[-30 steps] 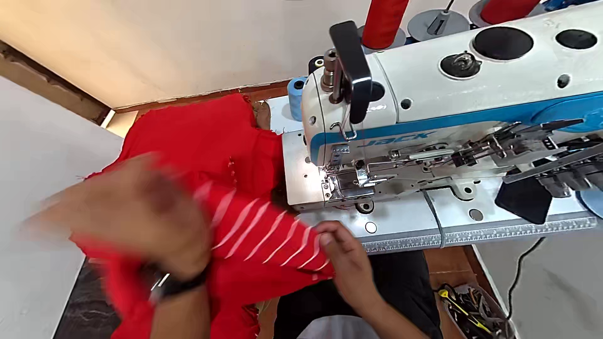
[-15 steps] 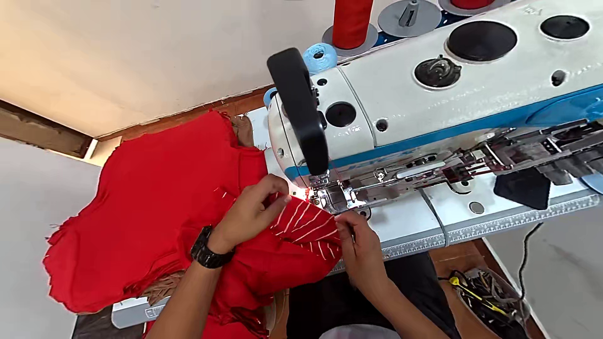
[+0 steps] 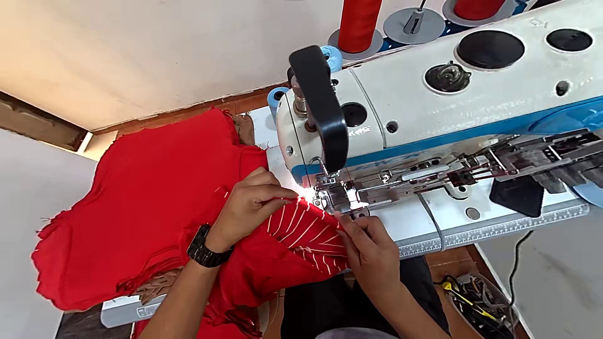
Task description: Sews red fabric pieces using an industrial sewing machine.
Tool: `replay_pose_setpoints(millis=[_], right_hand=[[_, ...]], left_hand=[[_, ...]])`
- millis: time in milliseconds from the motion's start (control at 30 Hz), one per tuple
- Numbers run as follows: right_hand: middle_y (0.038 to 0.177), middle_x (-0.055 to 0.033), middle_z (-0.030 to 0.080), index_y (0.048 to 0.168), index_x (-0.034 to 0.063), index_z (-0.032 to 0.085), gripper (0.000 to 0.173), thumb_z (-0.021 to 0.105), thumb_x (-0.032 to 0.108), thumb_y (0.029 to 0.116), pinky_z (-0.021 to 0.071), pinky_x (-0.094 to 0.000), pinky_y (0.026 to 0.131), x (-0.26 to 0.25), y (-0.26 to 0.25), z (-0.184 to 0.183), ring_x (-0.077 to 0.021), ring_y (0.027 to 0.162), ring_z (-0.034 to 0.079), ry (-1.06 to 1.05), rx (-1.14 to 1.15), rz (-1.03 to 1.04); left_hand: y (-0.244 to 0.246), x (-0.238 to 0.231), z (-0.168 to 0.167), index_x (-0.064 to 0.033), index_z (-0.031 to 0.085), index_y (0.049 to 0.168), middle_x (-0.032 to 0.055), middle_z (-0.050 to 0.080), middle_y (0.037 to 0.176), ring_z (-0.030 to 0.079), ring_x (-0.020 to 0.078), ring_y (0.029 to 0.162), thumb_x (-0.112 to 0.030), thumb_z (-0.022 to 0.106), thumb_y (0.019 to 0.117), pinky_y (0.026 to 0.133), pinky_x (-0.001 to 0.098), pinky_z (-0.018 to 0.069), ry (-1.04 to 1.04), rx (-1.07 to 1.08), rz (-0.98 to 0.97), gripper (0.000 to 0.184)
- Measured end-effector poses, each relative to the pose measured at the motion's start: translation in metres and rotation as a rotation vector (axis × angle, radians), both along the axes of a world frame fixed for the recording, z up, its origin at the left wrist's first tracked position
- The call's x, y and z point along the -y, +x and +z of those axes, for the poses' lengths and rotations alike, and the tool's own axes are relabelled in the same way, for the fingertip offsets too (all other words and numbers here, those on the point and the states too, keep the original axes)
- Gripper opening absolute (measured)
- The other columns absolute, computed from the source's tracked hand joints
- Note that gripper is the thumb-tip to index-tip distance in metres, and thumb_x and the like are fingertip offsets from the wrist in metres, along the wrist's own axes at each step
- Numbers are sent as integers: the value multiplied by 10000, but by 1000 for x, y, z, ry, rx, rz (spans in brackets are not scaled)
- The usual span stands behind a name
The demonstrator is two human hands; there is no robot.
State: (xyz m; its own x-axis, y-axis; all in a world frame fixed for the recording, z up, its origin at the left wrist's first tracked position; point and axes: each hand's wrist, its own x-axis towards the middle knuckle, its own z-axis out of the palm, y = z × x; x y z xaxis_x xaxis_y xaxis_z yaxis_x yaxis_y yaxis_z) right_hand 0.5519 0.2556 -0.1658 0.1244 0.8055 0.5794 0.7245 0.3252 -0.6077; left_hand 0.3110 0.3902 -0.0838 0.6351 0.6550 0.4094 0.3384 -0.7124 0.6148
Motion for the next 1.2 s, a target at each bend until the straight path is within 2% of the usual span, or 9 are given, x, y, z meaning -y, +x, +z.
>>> replay_pose_setpoints(millis=[167, 333, 567, 667, 767, 867, 1067, 1133, 1200], right_hand=[[803, 22, 713, 983, 106, 758, 295, 529, 276, 1057, 570, -254, 622, 7, 12, -9, -59, 708, 671, -266, -165, 64], [722, 36, 691, 939, 113, 729, 274, 577, 311, 1052, 564, -236, 569, 8, 7, -7, -53, 637, 663, -544, -625, 256], [734, 28, 686, 955, 93, 714, 247, 605, 298, 1037, 563, -233, 585, 4, -23, -11, -55, 645, 658, -461, -693, 208], [758, 24, 705, 969, 83, 707, 246, 602, 296, 1037, 586, -238, 598, 9, -24, -8, -54, 670, 684, -460, -697, 230], [750, 20, 690, 941, 79, 711, 279, 595, 311, 1043, 579, -257, 615, 8, -24, 8, -52, 670, 667, -384, -568, 253], [682, 6, 622, 854, 94, 679, 323, 560, 327, 1042, 527, -311, 544, 5, -34, 33, -96, 608, 617, -330, -409, 234], [632, 3, 534, 800, 92, 619, 312, 556, 278, 1042, 463, -298, 492, -6, -40, 50, -110, 551, 546, -310, -444, 237], [685, 6, 563, 815, 110, 632, 330, 531, 313, 1055, 485, -303, 538, 0, -31, 40, -103, 606, 568, -392, -494, 267], [909, 3, 622, 863, 123, 712, 308, 543, 312, 1039, 555, -312, 727, 10, -16, 29, -107, 858, 620, -402, -320, 275]], left_hand=[[30, 13, -23, -147, 746, 867, -18, 671, 1003, 608, 160, 1025, -259, 703, 931, 887, 377, 506, 33, -205, 321, 137], [68, 21, -38, -41, 714, 1093, 174, 620, 1244, 549, 386, 1206, -253, 597, 986, 917, 605, 453, 25, -326, 589, 265], [59, -23, -18, -10, 668, 1188, 114, 688, 1153, 603, 148, 1170, -215, 725, 879, 1083, 354, 421, -2, -55, 219, 375], [55, 3, -19, 21, 653, 1224, 204, 652, 1267, 598, 315, 1246, -145, 655, 953, 1096, 515, 439, 84, -192, 367, 318], [57, 49, -23, -62, 741, 1097, 130, 669, 1173, 633, 272, 1131, -79, 536, 966, 960, 466, 539, 139, -219, 415, 244], [56, 78, -47, -149, 744, 1247, 53, 655, 1222, 558, 240, 1218, -129, 485, 987, 1054, 453, 440, 100, -247, 342, 367], [67, 81, -44, -44, 684, 1189, 131, 629, 1232, 552, 304, 1221, -217, 531, 947, 1037, 563, 409, -41, -297, 478, 334], [56, 71, -46, -120, 772, 1124, 140, 638, 1177, 565, 344, 1149, -140, 558, 942, 969, 575, 432, 118, -384, 355, 282], [34, 58, -45, -248, 748, 1249, 114, 644, 1188, 582, 324, 1111, -33, 530, 948, 931, 531, 474, 255, -435, 190, 430]])
